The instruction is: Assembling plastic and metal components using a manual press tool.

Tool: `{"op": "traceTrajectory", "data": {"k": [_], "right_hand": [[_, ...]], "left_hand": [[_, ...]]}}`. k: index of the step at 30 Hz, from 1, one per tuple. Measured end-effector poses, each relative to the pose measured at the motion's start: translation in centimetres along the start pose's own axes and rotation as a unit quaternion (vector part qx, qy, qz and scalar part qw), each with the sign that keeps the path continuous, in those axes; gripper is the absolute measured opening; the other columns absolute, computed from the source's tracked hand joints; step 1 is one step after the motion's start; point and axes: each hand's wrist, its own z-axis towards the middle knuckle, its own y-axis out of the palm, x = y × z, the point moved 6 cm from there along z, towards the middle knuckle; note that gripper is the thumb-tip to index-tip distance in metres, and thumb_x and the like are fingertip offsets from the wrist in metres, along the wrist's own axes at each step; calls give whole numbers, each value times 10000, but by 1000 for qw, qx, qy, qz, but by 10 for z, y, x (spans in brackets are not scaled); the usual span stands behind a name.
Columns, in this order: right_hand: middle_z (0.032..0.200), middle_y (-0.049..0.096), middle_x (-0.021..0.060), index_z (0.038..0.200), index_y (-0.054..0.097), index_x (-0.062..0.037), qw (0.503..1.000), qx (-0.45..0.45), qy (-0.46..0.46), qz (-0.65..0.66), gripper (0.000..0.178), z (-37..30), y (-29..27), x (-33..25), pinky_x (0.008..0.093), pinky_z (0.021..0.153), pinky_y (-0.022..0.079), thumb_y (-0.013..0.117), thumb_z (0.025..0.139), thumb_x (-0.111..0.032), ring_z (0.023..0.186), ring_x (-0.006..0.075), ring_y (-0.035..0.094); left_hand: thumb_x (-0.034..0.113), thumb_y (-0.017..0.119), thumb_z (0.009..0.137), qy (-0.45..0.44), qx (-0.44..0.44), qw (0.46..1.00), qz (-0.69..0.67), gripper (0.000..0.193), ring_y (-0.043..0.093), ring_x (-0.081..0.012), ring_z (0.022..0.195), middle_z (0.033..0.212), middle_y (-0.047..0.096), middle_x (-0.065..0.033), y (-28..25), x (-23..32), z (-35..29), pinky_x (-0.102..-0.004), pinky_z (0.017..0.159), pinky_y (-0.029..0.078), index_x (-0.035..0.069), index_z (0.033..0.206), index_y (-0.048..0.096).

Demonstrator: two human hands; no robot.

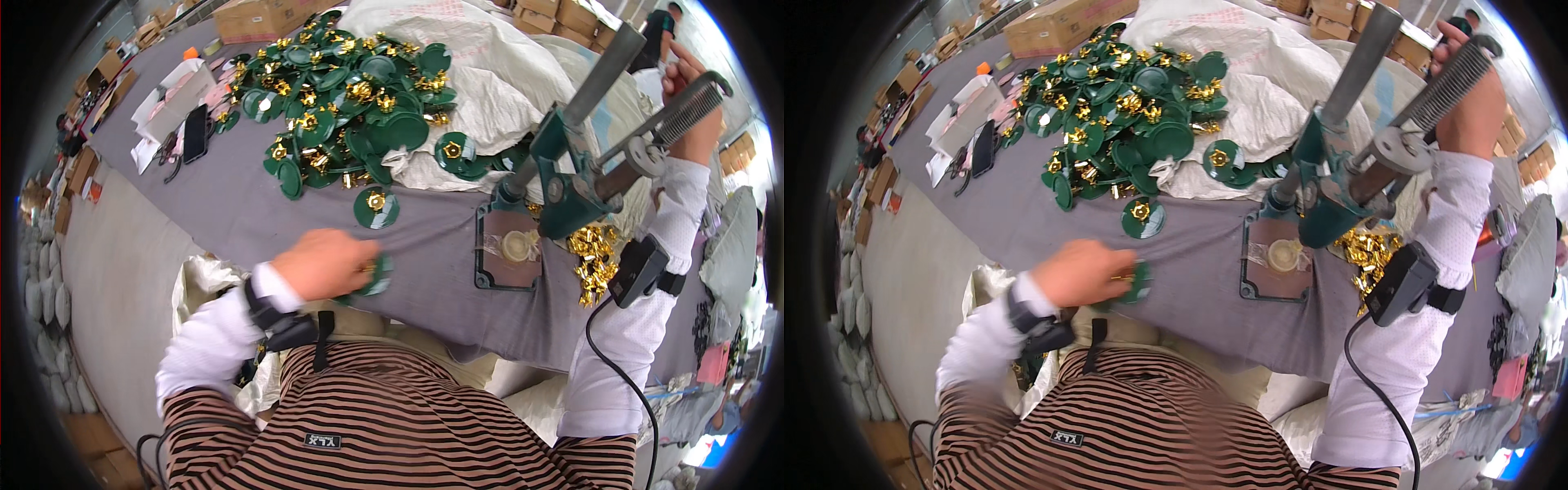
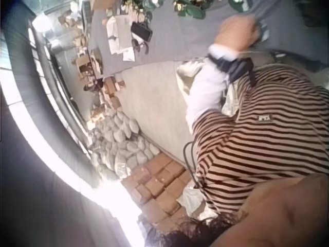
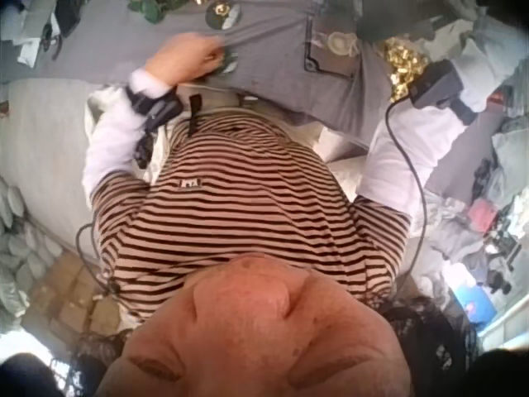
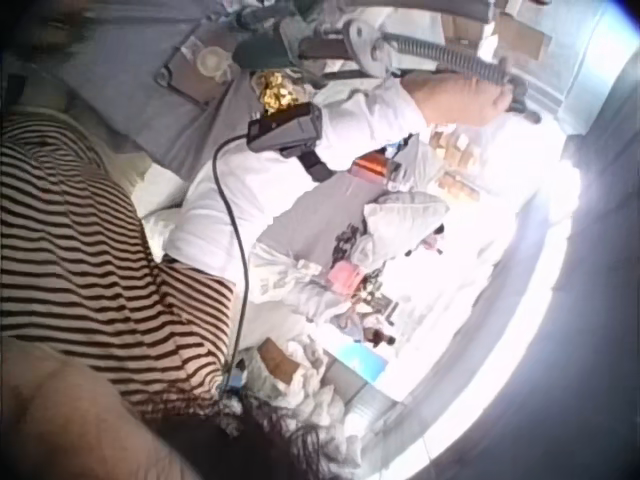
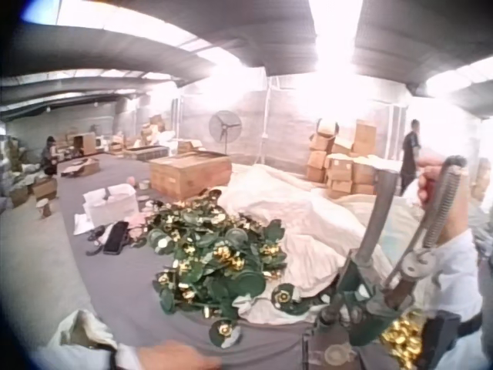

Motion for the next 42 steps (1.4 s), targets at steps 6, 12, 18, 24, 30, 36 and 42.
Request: {"op": "traceTrajectory", "data": {"k": [6,12,18,24,30,36,42], "right_hand": [[782,593,34,1191,610,75,998,36,-19,-56,322,-2,-5,-6,177,587,437,516,951,-118,664,83,541],[799,614,38,1145,624,70,1000,0,-4,13,287,2,1,-5,192,578,450,545,933,-108,655,104,557],[680,565,6,1020,614,59,998,20,-53,14,248,-13,12,-8,194,473,422,532,930,-157,549,82,533],[681,551,-9,1007,614,32,997,2,-77,-2,231,-15,15,-16,189,474,377,517,941,-168,549,71,512],[661,538,-30,980,622,7,997,0,-73,9,199,-37,11,-42,186,471,365,529,919,-160,524,54,480],[821,485,73,931,568,-43,979,112,-132,111,236,-186,-60,-94,351,709,353,477,935,-261,757,180,396],[708,601,79,738,615,-85,990,13,-60,-128,185,-330,-69,-42,512,995,409,576,869,-210,709,257,607]], "left_hand": [[376,731,767,-130,-117,983,53,420,644,-359,833,860,669,-157,-15,-72,-104,-443,716,505,81,1053,645],[354,762,755,-78,243,958,-129,440,621,-366,830,911,642,-179,4,-65,18,-425,716,492,10,989,618],[134,788,711,-13,274,940,-203,307,605,-292,807,860,616,-117,29,-13,72,-369,721,494,28,948,625],[122,764,712,195,304,895,-261,291,592,-288,882,877,633,-101,32,92,136,-371,776,492,36,955,630],[153,772,707,119,235,929,-261,359,586,-326,853,859,624,-121,35,120,173,-401,725,480,34,989,585],[180,787,707,111,239,927,-268,379,582,-328,850,867,615,-127,34,114,168,-410,724,477,33,978,566],[193,793,704,110,243,927,-263,432,580,-325,873,884,616,-131,34,113,164,-409,740,481,37,1035,563]]}}
